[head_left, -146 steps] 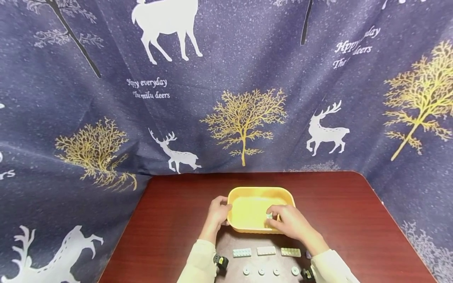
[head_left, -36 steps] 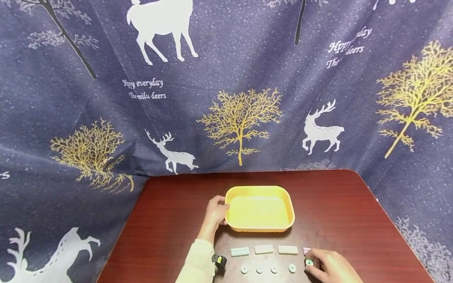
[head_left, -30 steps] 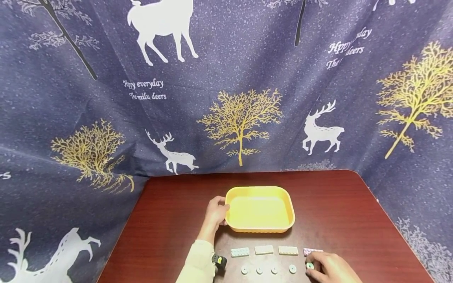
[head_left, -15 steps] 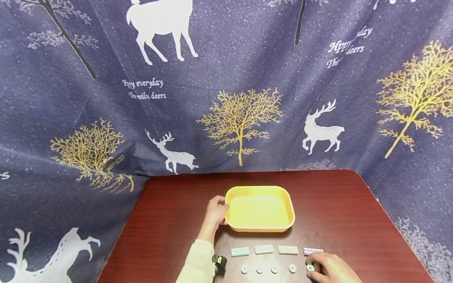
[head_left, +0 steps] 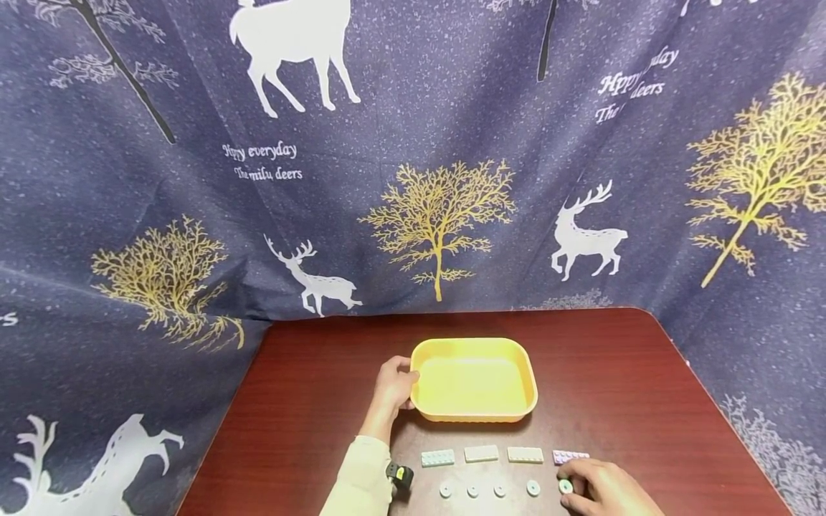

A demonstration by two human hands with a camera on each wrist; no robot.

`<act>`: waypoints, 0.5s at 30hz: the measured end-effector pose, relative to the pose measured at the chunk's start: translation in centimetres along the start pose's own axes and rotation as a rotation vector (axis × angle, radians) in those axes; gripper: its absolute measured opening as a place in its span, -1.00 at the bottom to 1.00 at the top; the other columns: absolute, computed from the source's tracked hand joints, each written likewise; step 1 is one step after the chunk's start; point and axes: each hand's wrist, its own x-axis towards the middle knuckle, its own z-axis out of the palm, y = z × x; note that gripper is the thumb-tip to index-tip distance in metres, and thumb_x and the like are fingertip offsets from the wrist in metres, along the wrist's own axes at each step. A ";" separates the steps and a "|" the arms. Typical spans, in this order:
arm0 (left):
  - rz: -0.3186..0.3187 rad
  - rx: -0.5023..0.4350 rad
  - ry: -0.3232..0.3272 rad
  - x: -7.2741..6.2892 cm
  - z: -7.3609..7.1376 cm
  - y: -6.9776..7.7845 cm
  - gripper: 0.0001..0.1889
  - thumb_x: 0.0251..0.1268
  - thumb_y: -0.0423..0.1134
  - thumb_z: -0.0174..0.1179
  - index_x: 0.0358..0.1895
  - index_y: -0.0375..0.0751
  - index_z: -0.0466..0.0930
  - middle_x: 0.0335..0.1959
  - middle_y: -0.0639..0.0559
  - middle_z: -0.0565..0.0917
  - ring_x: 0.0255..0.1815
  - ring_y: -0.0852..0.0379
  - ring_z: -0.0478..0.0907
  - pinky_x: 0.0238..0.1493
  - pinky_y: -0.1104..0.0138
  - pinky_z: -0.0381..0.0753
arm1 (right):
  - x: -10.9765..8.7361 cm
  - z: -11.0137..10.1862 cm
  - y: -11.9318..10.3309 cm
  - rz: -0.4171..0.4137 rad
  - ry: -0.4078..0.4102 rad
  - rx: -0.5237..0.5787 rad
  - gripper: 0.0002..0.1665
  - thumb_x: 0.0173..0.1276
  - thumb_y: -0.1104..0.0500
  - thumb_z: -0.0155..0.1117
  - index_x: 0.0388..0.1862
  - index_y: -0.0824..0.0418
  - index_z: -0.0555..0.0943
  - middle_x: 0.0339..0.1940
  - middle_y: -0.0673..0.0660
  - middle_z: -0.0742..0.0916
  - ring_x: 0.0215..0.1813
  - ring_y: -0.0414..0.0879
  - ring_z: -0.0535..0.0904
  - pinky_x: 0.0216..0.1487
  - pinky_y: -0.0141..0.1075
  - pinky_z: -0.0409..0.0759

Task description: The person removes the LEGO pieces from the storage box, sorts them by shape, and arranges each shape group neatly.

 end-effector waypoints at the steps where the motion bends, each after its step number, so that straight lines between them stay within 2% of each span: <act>1: 0.001 0.000 0.002 0.0 0.0 0.0 -0.66 0.39 -0.40 0.17 0.20 -0.37 0.54 -0.35 -0.20 0.62 -0.65 0.11 0.53 -0.76 0.45 0.51 | 0.1 -0.1 0.0 0.000 0.003 -0.002 -0.69 0.11 0.03 0.60 -0.20 -0.05 0.67 -0.49 -0.46 0.46 -0.48 -0.55 0.34 -0.52 -0.59 0.28; 6: 0.003 -0.017 0.005 0.0 -0.2 -0.1 -0.63 0.40 -0.39 0.18 0.22 -0.39 0.53 -0.32 -0.24 0.64 -0.62 0.10 0.55 -0.75 0.46 0.53 | 0.8 -0.8 -0.4 0.004 0.012 -0.001 -0.71 0.17 0.02 0.58 -0.17 -0.06 0.67 -0.54 -0.47 0.45 -0.50 -0.56 0.34 -0.51 -0.59 0.28; 12: 0.001 -0.017 -0.018 -0.1 -0.2 -0.3 -0.60 0.45 -0.34 0.19 0.29 -0.38 0.50 -0.24 -0.28 0.66 -0.58 0.10 0.60 -0.73 0.45 0.57 | 1.6 -2.0 -1.2 0.080 -0.010 -0.015 -0.77 0.32 -0.08 0.48 -0.13 -0.09 0.66 -0.53 -0.44 0.48 -0.48 -0.53 0.36 -0.47 -0.49 0.38; 15: -0.001 0.001 -0.028 -0.2 -0.2 -0.6 -0.57 0.48 -0.28 0.19 0.33 -0.35 0.49 -0.25 -0.22 0.65 -0.59 0.14 0.57 -0.71 0.42 0.61 | 2.0 -2.3 -1.5 0.073 0.076 -0.071 -0.77 0.28 -0.04 0.52 -0.14 -0.12 0.67 -0.47 -0.44 0.49 -0.43 -0.51 0.39 -0.46 -0.51 0.38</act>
